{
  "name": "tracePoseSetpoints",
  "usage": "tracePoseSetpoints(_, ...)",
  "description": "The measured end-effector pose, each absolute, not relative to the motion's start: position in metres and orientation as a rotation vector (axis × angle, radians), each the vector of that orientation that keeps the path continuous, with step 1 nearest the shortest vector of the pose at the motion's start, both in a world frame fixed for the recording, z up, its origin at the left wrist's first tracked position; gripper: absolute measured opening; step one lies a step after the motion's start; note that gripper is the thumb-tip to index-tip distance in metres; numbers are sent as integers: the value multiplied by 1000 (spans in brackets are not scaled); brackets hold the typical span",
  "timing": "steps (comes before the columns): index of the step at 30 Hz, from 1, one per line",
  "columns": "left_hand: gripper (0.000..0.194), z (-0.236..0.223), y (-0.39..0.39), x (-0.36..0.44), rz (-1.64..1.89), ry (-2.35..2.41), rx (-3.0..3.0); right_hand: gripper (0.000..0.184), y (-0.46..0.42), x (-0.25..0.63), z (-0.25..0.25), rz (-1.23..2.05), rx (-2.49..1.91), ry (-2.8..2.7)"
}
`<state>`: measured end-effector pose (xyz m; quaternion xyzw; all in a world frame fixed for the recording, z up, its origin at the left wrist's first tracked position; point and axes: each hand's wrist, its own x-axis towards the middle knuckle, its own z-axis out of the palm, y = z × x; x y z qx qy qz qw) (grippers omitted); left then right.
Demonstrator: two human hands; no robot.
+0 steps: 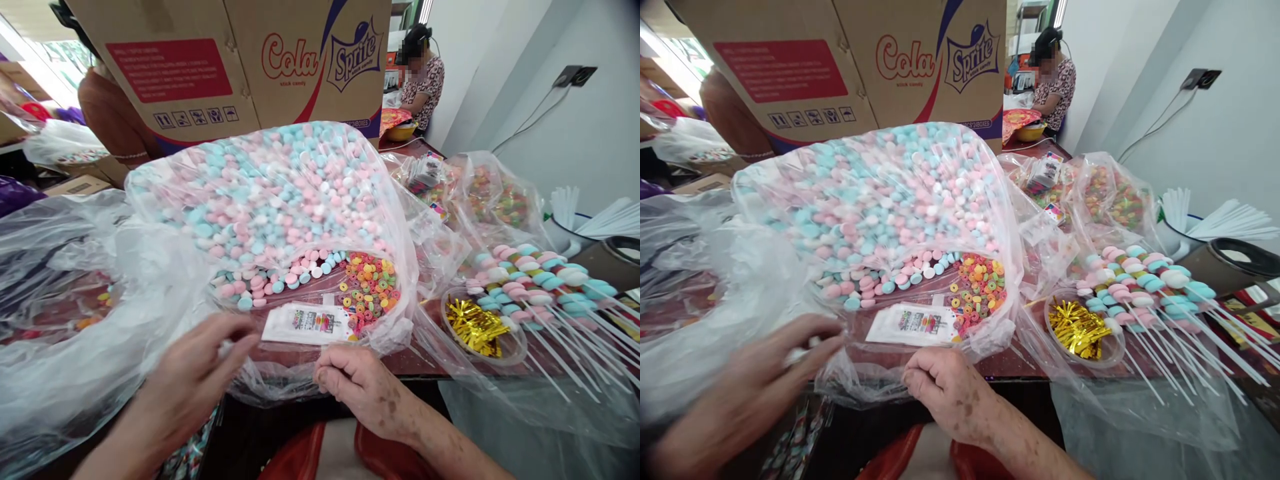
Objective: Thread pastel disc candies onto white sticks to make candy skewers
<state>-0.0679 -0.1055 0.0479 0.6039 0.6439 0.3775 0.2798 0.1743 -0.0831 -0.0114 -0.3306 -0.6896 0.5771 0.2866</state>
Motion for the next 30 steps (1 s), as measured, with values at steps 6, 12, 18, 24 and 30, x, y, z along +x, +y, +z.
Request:
tracePoseSetpoints(6,23,-11,-40,-2,174,1870,2405,22,-88,186,-14,1441,-927,-1895)
tracePoseSetpoints(12,19,-18,-39,-2,-60,1796,2497,22,-90,184,-18,1414,-948,-1883)
tracePoseSetpoints(18,23,-19,-40,0,-31,1856,2458,21,-93,180,-18,1371,-944,-1912)
tracePoseSetpoints(24,19,-21,-37,-6,25,1812,2452,22,-93,183,-18,1315,-978,-1902)
tracePoseSetpoints(30,28,-10,-28,-26,353,1708,2238,20,-74,194,-16,1112,-1157,-1705)
